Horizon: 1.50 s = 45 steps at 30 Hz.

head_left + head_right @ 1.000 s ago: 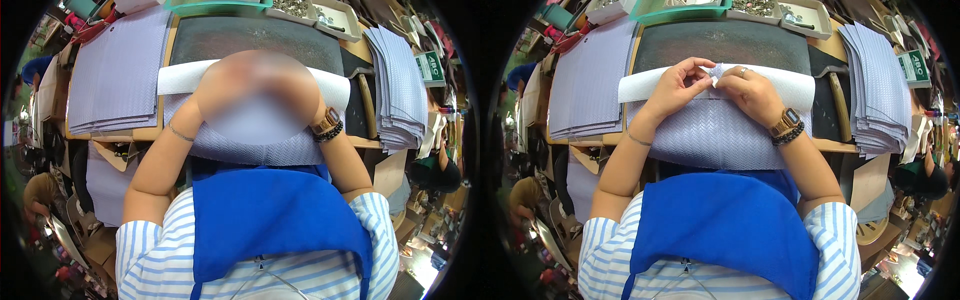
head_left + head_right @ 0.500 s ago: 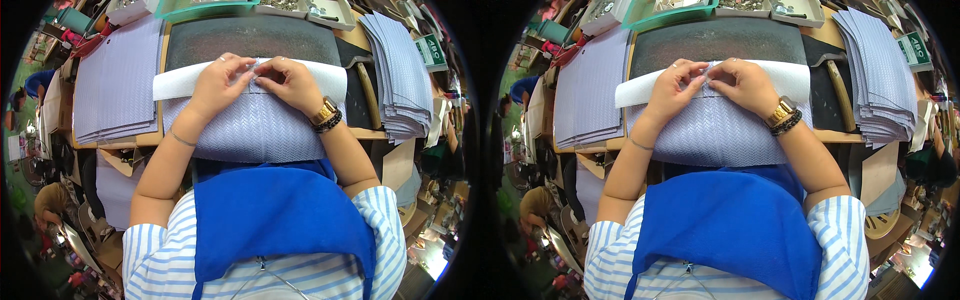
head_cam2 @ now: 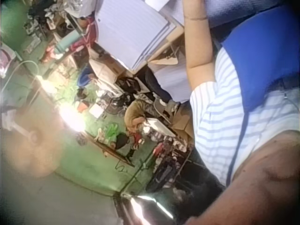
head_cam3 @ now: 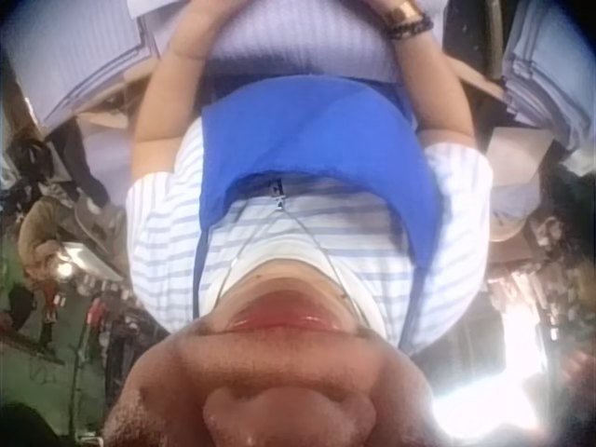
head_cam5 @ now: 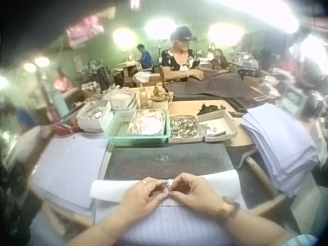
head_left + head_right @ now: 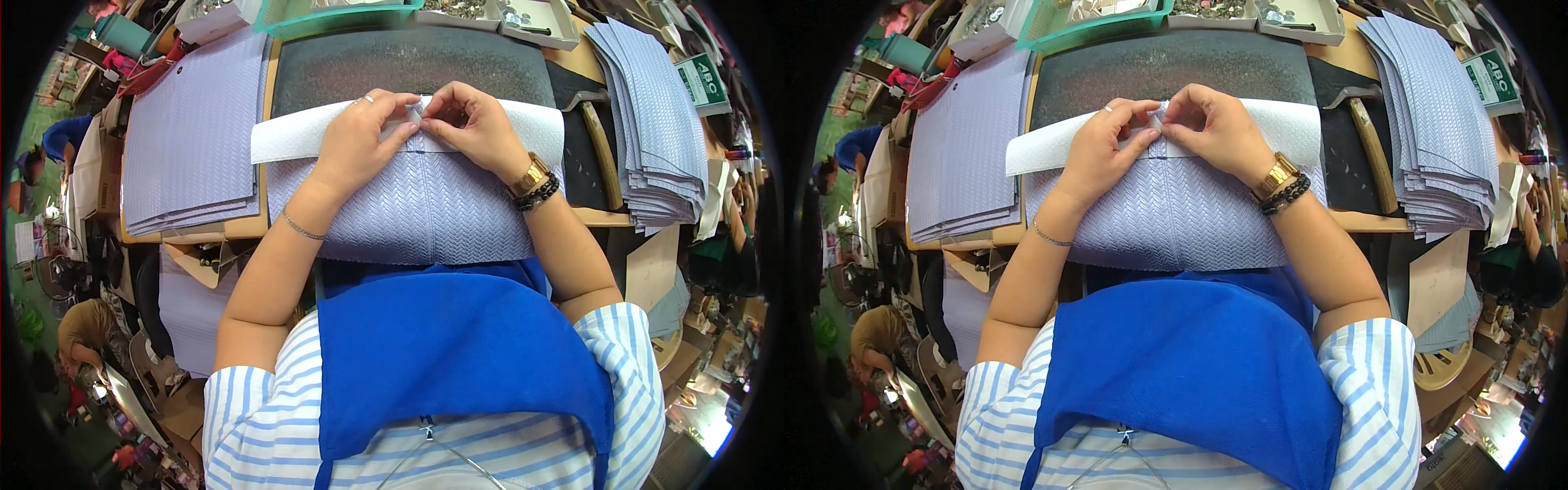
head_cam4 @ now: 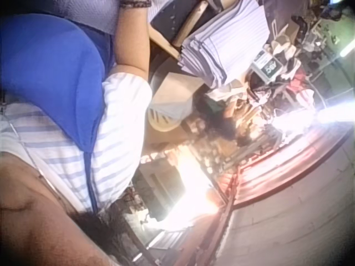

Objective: The person attaches metal snaps to leather components by positioning each piece over a workbench, inserting a metal fastener, and striking it with a hammer to secure it.

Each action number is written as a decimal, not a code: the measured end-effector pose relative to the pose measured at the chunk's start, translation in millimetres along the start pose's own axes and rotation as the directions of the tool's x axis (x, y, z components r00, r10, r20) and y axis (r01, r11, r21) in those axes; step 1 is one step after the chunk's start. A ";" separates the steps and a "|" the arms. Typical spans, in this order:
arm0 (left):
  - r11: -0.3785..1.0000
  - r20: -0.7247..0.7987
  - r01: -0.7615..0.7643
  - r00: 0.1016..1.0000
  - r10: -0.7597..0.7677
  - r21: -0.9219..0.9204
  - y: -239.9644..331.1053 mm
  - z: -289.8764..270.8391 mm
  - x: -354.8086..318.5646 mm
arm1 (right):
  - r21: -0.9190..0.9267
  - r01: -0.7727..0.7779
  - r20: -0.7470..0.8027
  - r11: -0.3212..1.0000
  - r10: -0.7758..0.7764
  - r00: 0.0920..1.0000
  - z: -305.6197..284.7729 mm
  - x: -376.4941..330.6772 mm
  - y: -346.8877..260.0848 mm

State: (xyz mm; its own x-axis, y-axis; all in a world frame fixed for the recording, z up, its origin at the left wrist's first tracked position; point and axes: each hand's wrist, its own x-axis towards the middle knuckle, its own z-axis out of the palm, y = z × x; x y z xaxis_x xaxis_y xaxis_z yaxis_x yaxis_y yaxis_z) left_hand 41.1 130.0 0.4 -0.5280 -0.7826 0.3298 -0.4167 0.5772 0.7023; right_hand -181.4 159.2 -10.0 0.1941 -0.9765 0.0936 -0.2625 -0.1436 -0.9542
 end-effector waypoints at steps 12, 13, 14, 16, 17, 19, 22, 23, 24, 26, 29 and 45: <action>0.825 0.127 0.278 0.960 -0.248 -0.492 -6.5 0.4 -5.3 | 0.191 0.084 0.038 0.978 -0.093 0.995 -2.0 4.0 6.5; 0.824 0.128 0.280 0.960 -0.249 -0.492 -6.1 -0.8 -4.8 | 0.192 0.083 0.038 0.978 -0.092 0.995 -2.7 3.6 6.2; 0.863 0.115 0.234 0.972 -0.204 -0.447 -6.2 -3.1 -3.9 | 0.155 0.076 0.049 0.985 -0.085 0.995 -3.4 3.1 5.8; 0.897 0.104 0.189 0.982 -0.160 -0.400 -7.2 -4.6 -3.1 | 0.120 0.068 0.062 0.990 -0.076 0.995 -3.0 2.2 0.7; 0.902 0.107 0.202 0.979 -0.174 -0.382 -8.3 -4.8 -3.2 | 0.119 0.079 0.048 0.990 -0.085 0.995 -1.1 1.3 -6.1; 0.906 0.111 0.215 0.976 -0.187 -0.365 -9.3 -5.2 -3.0 | 0.119 0.089 0.034 0.989 -0.093 0.995 -0.1 1.2 -7.8; 0.933 0.128 0.181 0.981 -0.147 -0.311 -7.7 -5.2 -2.4 | 0.161 0.107 0.000 0.981 -0.108 0.994 -0.6 3.1 0.6; 0.914 0.113 0.200 0.979 -0.171 -0.354 -5.3 -3.7 -2.5 | 0.171 0.113 0.013 0.979 -0.117 0.993 -0.5 3.0 2.8; 0.892 0.100 0.218 0.976 -0.194 -0.397 -4.1 -2.5 -2.5 | 0.180 0.120 0.026 0.976 -0.126 0.992 -0.7 2.6 4.8; 0.882 0.094 0.226 0.974 -0.205 -0.414 -6.7 -2.1 -3.0 | 0.160 0.110 0.035 0.981 -0.117 0.993 0.7 2.8 4.3; 0.886 0.087 0.231 0.973 -0.214 -0.401 -10.9 -1.6 -3.9 | 0.070 0.076 0.055 0.995 -0.080 0.995 1.5 3.1 -2.4; 0.920 0.055 0.255 0.967 -0.250 -0.298 -7.1 1.8 0.0 | -0.223 -0.021 0.089 0.975 0.042 0.995 -3.8 28.4 -4.3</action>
State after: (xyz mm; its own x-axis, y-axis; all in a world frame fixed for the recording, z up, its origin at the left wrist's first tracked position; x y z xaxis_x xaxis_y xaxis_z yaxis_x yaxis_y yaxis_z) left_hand 42.7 126.4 -5.8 -0.4470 -0.8880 0.1079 -0.2977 0.2615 0.9182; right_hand -178.3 131.5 -2.1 0.2665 -0.9634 0.0281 -0.4707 -0.1556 -0.8684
